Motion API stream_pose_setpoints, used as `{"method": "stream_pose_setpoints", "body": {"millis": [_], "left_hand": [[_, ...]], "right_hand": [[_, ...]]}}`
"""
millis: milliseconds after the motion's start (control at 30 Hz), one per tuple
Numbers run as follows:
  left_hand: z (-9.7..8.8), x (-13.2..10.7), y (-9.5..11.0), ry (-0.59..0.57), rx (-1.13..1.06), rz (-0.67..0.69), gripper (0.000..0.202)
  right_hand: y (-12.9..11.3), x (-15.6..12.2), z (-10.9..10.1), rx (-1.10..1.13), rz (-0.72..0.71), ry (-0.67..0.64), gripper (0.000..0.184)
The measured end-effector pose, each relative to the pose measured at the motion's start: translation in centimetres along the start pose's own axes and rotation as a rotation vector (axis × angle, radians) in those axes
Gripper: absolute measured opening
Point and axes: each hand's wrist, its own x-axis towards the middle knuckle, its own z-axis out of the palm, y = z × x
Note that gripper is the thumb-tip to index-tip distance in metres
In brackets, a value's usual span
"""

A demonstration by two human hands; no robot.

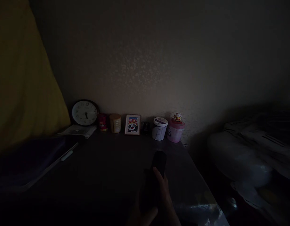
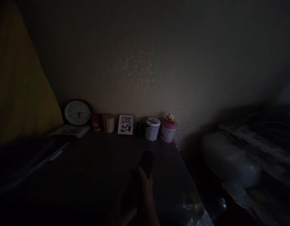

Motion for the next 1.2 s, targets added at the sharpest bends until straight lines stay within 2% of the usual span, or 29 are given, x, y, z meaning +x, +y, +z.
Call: {"method": "stream_pose_setpoints", "body": {"millis": [133,300,467,600,667,767,833,933,1067,1200], "left_hand": [[0.0,1.5,0.7,0.030,0.053,0.062,0.042],[-0.1,1.9,0.8,0.049,0.199,0.112,0.049],[-1.0,2.4,0.7,0.100,0.377,0.109,0.066],[-1.1,2.9,0.6,0.062,0.471,0.086,0.068],[-1.0,3.1,0.6,0.030,0.504,0.072,0.067],[-0.9,3.4,0.7,-0.007,0.554,0.053,0.067],[-0.8,3.4,0.8,-0.025,0.593,0.044,0.069],[-0.8,3.4,0.8,-0.049,0.638,0.013,0.070],[-0.7,3.3,0.6,-0.048,0.663,0.005,0.072],[-0.6,3.4,0.4,-0.053,0.648,0.014,0.071]], "right_hand": [[0.4,0.7,-0.1,-0.017,-0.043,-0.007,0.062],[0.7,1.6,-0.2,-0.063,-0.116,-0.029,0.068],[1.7,3.1,-0.9,-0.351,-0.329,0.082,0.068],[3.2,4.1,-1.2,-0.513,-0.452,0.120,0.062],[3.6,4.3,-1.4,-0.612,-0.544,0.082,0.051],[3.4,4.1,-1.6,-0.659,-0.644,-0.087,0.032],[3.0,3.9,-1.9,-0.649,-0.679,-0.194,0.028],[2.5,3.9,-2.3,-0.601,-0.730,-0.255,0.025],[2.4,3.9,-3.1,-0.459,-0.703,-0.274,0.021],[1.9,3.1,-4.2,-0.339,-0.494,-0.280,0.025]]}}
